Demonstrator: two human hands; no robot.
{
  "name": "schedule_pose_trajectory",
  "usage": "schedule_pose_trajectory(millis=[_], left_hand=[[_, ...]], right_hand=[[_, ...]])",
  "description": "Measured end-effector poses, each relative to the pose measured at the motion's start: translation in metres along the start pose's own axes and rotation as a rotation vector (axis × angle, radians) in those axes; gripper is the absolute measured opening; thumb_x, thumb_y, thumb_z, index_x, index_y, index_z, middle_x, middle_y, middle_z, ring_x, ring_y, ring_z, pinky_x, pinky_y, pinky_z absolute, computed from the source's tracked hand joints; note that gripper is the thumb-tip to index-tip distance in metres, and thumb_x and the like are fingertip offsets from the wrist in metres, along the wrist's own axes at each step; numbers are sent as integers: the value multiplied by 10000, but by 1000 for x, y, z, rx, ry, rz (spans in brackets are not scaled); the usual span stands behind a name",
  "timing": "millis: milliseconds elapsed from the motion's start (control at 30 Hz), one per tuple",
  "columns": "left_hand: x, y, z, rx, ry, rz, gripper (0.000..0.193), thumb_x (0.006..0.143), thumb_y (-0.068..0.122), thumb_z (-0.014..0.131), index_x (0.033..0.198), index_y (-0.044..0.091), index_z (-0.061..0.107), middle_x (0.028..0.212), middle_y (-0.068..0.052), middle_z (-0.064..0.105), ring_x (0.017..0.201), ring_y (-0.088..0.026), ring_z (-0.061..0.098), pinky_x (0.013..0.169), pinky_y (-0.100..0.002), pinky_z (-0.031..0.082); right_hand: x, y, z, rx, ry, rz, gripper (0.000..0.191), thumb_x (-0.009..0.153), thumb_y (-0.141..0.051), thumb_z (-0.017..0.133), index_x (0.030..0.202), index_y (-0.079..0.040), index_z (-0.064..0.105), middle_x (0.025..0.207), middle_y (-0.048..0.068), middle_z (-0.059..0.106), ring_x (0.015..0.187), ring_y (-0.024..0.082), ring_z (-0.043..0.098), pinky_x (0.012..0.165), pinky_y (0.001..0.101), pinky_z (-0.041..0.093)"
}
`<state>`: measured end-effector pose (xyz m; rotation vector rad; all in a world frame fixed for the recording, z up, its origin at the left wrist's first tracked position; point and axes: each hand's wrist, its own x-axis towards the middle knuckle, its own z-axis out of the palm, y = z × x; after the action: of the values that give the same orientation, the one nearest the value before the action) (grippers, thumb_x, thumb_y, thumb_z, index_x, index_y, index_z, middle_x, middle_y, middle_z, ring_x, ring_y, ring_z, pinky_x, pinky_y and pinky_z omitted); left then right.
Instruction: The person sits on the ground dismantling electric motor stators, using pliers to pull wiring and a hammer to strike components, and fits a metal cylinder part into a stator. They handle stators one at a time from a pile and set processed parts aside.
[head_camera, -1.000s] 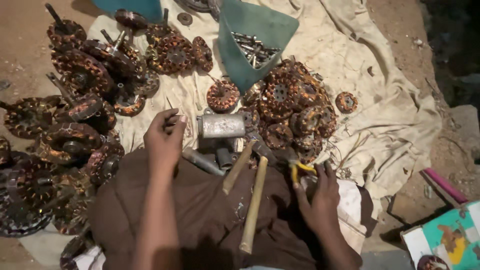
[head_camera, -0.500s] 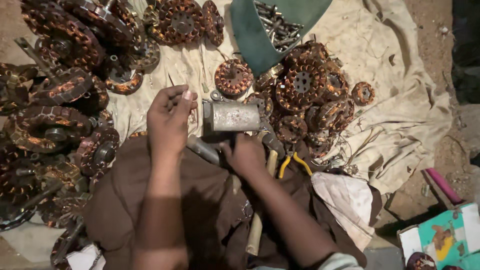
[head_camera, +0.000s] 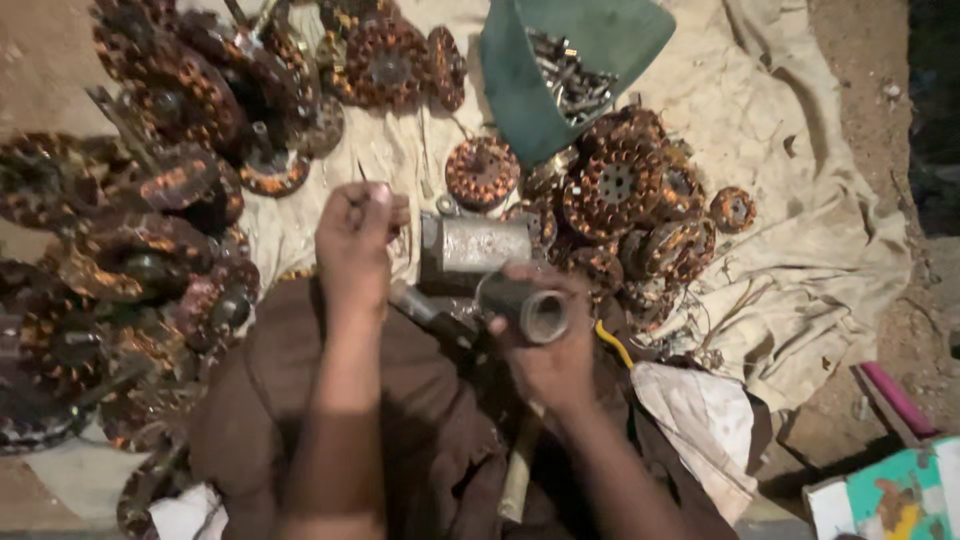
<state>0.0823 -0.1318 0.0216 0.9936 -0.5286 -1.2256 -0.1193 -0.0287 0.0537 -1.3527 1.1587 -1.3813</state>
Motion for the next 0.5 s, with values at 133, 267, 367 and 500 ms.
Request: schedule_pose_trajectory(millis=[133,267,367,500], left_hand=[[-5,-5,5,272,-61,101,187,995,105,722,1109,-25,651,904,-50,638,806,-112,584,715,-251,479],[-2,-9,8,221,-98,75,190,967,119,697,1097,-6,636,901,-25,680,837,-100,662,762,-230,545],[1,-13,9,185,-90,30,193,983,159,670,1090,2,634,931,-31,722,853,-98,690,798,-230,560],[0,-15,10,150,-145,-22,220,1000,183,677,1104,-9,651,946,-68,720,849,-118,657,812,-257,534]], right_hand=[[56,28,-16,-359,34,-78,685,909,-164,838,1405,-31,386,1376,162,627,1297,251,623,1098,370,505],[68,58,-24,-500,75,86,696,843,-122,853,1405,-22,456,1292,177,662,1207,255,650,1010,363,514],[62,65,-23,-552,-8,-10,622,834,-107,850,1375,-61,545,1278,176,692,1200,268,682,1021,372,534],[66,55,-20,-510,-62,66,613,851,-134,801,1408,-86,550,1315,135,710,1235,257,716,1047,372,552]])
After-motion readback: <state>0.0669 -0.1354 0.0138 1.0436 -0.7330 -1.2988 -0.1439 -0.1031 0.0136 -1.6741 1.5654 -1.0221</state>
